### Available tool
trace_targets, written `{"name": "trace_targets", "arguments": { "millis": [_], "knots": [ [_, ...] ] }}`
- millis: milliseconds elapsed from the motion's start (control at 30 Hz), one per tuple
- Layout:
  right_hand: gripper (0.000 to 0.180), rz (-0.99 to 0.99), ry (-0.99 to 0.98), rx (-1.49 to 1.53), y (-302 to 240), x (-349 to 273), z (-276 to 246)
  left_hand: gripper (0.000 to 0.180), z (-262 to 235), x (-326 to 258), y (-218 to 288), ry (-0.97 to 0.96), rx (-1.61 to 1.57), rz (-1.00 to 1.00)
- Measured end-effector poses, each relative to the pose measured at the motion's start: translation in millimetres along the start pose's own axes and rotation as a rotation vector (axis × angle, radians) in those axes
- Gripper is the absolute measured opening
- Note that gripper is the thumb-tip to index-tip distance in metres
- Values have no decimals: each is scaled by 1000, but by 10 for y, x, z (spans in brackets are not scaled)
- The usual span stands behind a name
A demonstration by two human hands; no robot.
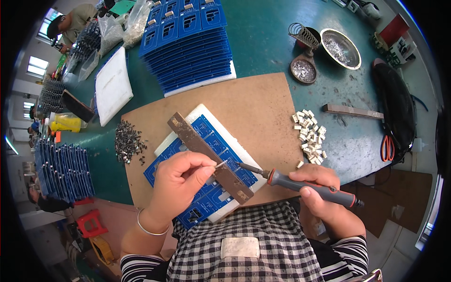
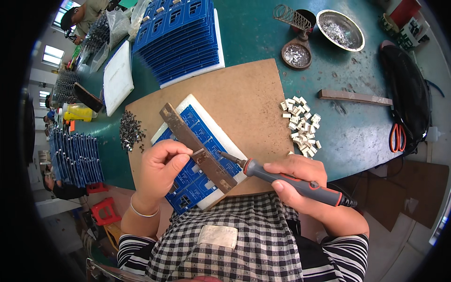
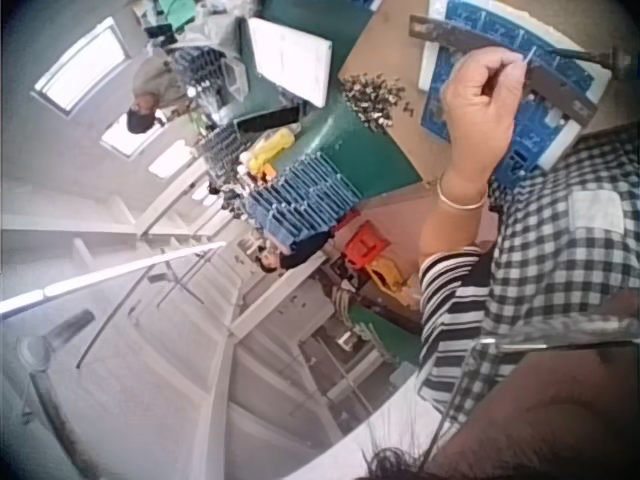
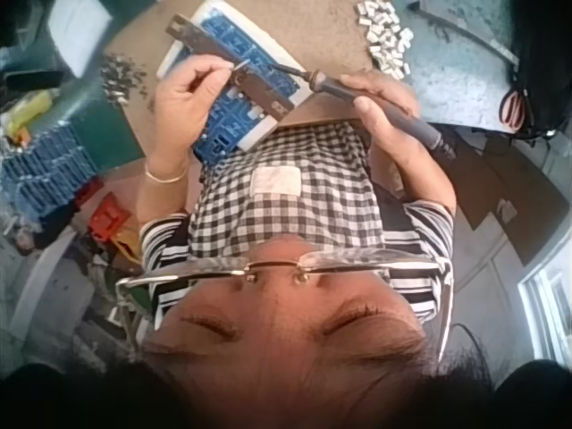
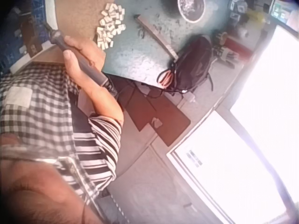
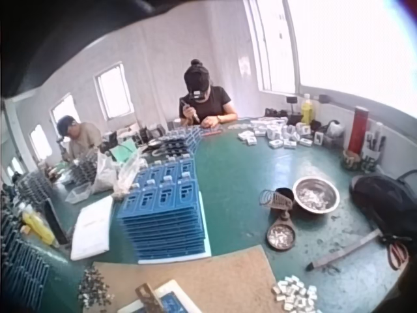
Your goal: The person solders electronic components onto a circuit board panel using a soldering iron and solder wire, places the finished panel onto a stack, and positions a new circuit board panel under a metal guide before soldering components onto it.
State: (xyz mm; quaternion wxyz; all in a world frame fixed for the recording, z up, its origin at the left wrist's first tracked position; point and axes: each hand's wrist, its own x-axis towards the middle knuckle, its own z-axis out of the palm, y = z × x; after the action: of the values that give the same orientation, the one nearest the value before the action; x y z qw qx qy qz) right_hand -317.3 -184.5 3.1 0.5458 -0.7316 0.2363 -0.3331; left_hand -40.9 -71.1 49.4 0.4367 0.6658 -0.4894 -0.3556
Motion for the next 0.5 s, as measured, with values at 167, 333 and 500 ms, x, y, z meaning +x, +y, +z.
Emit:
{"name": "trace_targets", "arguments": {
  "millis": [167,333,500],
  "knots": [
    [33,-5,137,56,-39,-187,-103,9,120,-218,89,-55,187,-58],
    [32,9,99,112,-21,-365,-132,12,228,-193,90,-116,353,125],
    [30,17,62,68,12,-394,-132,12,272,-116,117,-168,504,200]
  ]
}}
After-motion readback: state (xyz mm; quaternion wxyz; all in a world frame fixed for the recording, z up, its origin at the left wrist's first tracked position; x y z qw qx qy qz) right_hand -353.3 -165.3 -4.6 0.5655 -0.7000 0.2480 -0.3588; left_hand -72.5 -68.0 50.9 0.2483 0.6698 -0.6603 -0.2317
